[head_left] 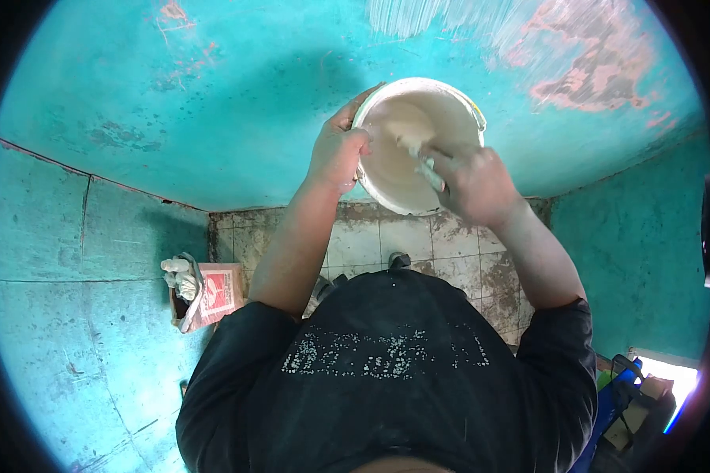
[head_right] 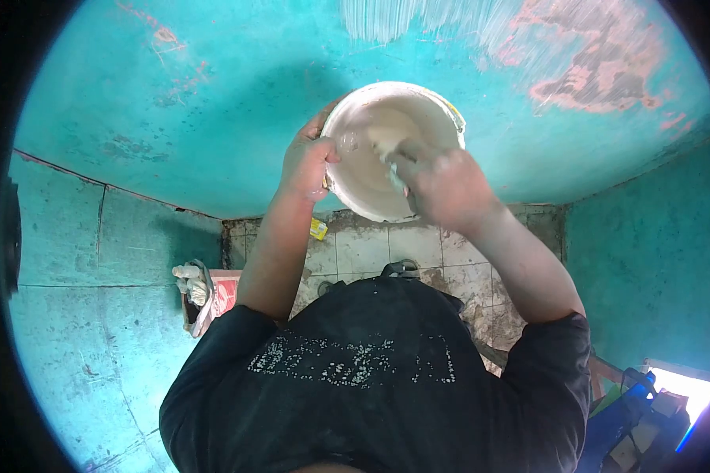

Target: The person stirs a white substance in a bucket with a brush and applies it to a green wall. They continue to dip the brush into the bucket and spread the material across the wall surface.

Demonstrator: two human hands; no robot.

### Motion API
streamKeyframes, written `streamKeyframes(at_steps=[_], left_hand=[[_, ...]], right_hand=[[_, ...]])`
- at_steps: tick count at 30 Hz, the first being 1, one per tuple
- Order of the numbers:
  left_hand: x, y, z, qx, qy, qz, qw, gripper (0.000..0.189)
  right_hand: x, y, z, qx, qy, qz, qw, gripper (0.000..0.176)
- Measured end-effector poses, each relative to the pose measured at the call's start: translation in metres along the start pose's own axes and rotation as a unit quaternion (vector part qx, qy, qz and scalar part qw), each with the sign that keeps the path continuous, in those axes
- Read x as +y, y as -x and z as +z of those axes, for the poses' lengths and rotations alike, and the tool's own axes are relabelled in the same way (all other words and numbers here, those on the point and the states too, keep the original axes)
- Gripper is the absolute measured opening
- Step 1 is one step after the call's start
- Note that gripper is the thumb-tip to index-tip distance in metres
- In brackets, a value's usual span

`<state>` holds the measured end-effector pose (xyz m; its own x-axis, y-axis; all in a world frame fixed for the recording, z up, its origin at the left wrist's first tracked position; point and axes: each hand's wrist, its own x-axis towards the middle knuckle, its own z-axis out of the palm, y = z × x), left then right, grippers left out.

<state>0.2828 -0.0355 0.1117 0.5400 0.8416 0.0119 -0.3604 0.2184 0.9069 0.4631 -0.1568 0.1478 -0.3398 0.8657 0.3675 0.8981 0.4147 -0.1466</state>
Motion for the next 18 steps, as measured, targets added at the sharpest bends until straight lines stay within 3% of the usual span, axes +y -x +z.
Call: streamKeyframes(at_steps=[3, 6, 8, 13, 15, 18], left_hand=[[0.008, -0.001, 0.005, -0.025, -0.014, 0.009, 1.000, 0.072], [0.016, -0.002, 0.016, -0.028, -0.022, 0.020, 0.999, 0.072], [0.019, -0.002, 0.020, -0.023, 0.000, 0.024, 0.999, 0.074], [0.021, -0.001, 0.025, -0.039, -0.003, 0.046, 0.998, 0.076], [0.021, -0.001, 0.028, -0.062, -0.009, 0.050, 0.997, 0.076], [0.025, 0.002, 0.034, -0.072, 0.004, 0.059, 0.996, 0.075]], right_hand=[[0.002, -0.010, 0.002, 0.044, 0.052, 0.020, 0.997, 0.032], [0.003, -0.005, 0.010, 0.028, 0.087, -0.028, 0.995, 0.034], [-0.002, 0.002, 0.008, 0.028, 0.034, -0.073, 0.996, 0.033], [-0.003, 0.000, -0.032, 0.073, 0.024, -0.032, 0.997, 0.033], [0.005, -0.005, -0.035, 0.088, 0.094, 0.022, 0.991, 0.031], [0.007, 0.005, -0.028, 0.059, 0.102, 0.034, 0.992, 0.032]])
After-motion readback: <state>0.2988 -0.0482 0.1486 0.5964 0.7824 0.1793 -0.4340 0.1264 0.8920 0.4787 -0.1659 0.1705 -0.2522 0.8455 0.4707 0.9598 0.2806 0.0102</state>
